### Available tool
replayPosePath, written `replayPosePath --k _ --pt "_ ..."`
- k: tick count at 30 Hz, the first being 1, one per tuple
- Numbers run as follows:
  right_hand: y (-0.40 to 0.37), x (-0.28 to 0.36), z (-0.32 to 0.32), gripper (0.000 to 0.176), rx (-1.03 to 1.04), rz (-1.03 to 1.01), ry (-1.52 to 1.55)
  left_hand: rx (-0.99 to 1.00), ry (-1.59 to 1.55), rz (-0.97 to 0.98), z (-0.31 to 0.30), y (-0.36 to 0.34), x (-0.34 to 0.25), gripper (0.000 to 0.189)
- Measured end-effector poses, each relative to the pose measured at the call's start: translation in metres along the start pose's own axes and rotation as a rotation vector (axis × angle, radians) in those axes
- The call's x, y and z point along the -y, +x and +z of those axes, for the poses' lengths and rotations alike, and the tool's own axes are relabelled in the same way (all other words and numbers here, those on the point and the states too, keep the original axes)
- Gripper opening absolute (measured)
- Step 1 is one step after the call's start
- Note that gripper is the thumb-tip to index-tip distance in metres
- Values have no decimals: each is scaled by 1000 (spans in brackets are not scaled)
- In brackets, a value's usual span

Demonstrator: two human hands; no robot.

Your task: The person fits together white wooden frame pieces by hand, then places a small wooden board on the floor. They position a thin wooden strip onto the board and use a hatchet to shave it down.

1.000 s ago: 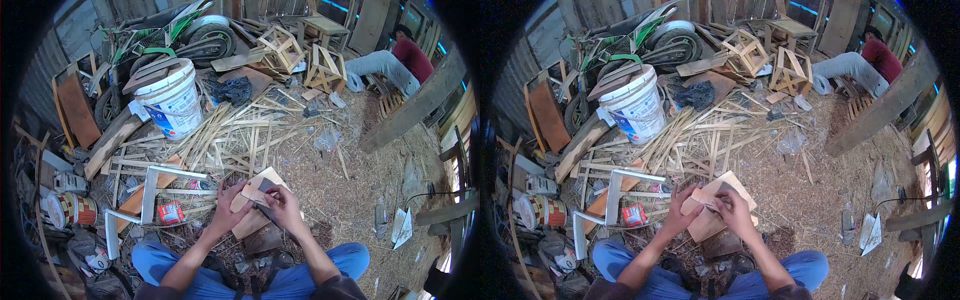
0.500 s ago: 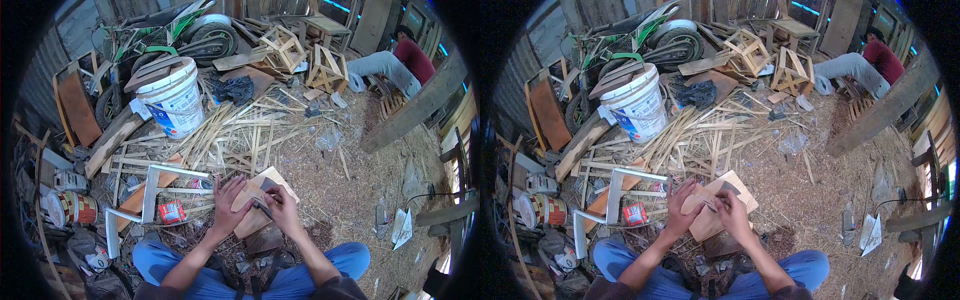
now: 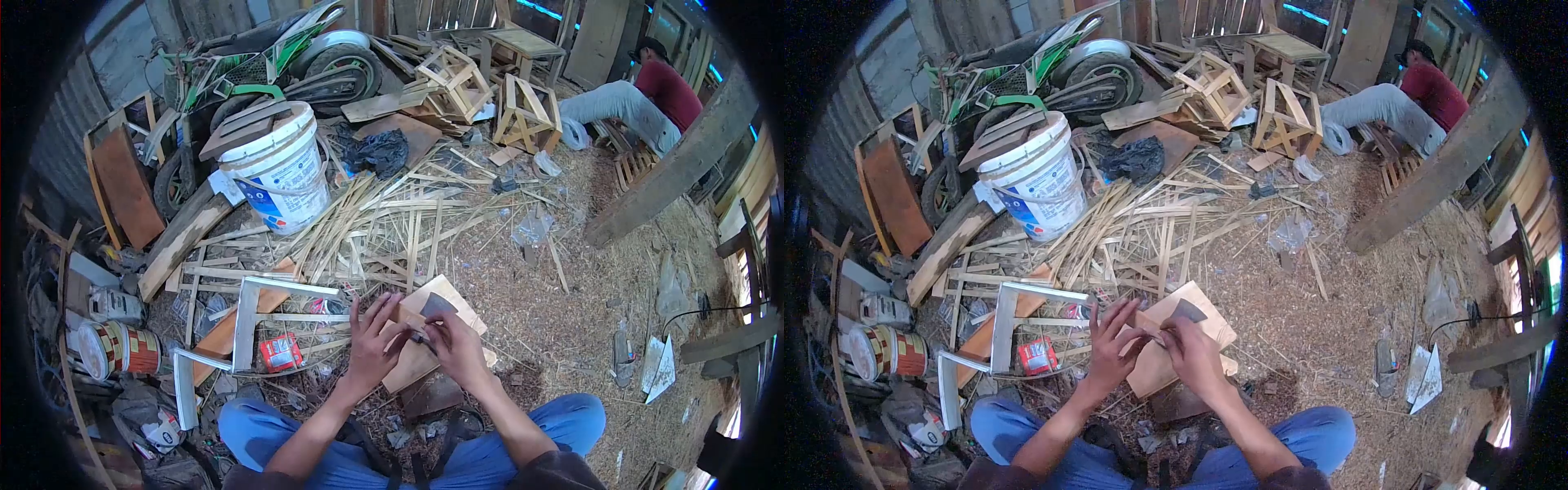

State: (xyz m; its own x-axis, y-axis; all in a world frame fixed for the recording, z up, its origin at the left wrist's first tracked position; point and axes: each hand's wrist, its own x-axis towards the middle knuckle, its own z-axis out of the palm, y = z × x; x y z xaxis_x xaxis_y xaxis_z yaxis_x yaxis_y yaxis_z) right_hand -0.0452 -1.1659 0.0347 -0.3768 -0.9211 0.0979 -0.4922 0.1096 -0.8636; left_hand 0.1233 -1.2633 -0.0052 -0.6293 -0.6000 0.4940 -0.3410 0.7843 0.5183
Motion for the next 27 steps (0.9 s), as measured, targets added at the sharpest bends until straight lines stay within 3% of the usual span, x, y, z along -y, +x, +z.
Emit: replayPosePath --k 8,27 --pt "-1 5 1 12 -45 -217 -239 49 73 -47 0 1 -6 24" --pt "-3 1 7 14 -49 -201 -234 57 101 -57 8 -5 -2 23"
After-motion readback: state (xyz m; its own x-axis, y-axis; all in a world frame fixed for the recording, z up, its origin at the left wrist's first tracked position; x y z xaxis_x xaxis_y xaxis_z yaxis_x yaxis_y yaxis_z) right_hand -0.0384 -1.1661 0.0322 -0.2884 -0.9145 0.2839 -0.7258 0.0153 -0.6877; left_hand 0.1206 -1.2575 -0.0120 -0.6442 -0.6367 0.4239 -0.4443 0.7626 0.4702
